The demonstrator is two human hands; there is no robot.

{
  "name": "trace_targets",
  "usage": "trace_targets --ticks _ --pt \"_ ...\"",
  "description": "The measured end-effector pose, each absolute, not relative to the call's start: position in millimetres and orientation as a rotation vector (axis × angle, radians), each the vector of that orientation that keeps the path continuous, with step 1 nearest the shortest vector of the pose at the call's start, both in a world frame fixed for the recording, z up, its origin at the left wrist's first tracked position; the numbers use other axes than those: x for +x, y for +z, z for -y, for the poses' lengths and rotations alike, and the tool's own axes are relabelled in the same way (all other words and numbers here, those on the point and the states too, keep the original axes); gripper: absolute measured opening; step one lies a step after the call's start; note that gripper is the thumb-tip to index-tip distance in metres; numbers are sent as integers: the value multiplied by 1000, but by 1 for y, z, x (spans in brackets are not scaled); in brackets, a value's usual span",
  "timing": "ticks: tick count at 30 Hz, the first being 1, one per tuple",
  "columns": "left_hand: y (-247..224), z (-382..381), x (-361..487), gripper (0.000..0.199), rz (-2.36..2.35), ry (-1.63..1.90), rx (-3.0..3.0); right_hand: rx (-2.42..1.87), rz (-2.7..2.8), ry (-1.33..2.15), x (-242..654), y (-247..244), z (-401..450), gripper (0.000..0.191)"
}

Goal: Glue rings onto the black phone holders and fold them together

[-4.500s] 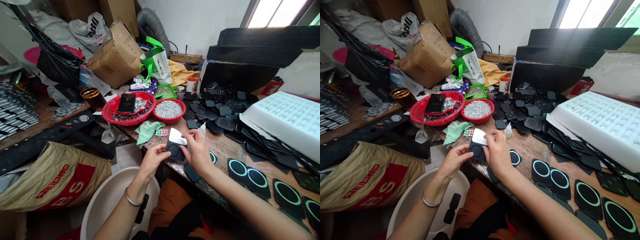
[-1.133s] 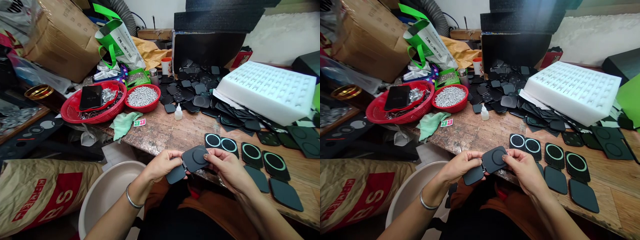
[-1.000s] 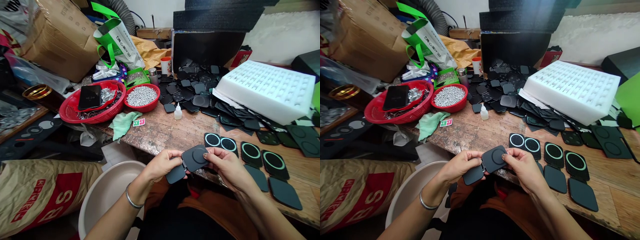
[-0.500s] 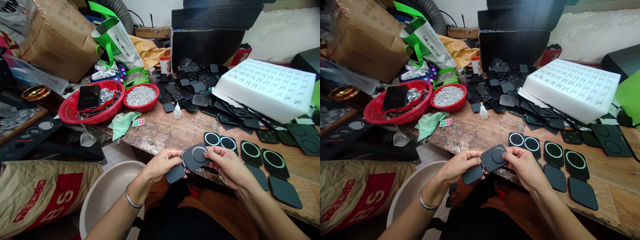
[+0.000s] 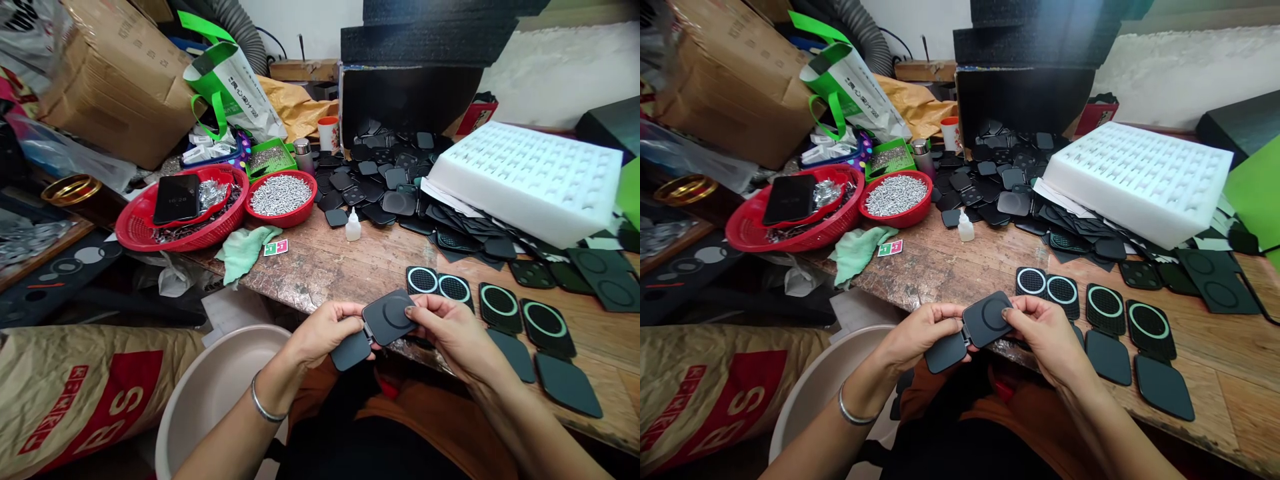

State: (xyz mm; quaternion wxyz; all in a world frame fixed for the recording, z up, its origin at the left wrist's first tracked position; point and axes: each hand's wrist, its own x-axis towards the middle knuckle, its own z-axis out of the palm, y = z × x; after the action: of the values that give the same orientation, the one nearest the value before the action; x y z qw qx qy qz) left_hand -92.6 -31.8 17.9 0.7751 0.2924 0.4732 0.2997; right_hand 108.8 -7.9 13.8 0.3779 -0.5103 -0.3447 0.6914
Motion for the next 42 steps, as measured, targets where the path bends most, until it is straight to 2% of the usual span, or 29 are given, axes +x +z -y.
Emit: trace_targets --ticks 19,26,33,42 --pt "24 33 -87 30 -1111 689 648 -1311 1021 1626 111 9 12 28" --pt "24 35 -84 26 -1167 728 760 -1341 1281 1276 107 12 21 26" --pt "18 37 -86 32 -1201 736 833 -1378 1573 839 107 4 25 18" --pt "18 39 -89 33 -1228 712 931 -1319 1761 503 104 5 23 14"
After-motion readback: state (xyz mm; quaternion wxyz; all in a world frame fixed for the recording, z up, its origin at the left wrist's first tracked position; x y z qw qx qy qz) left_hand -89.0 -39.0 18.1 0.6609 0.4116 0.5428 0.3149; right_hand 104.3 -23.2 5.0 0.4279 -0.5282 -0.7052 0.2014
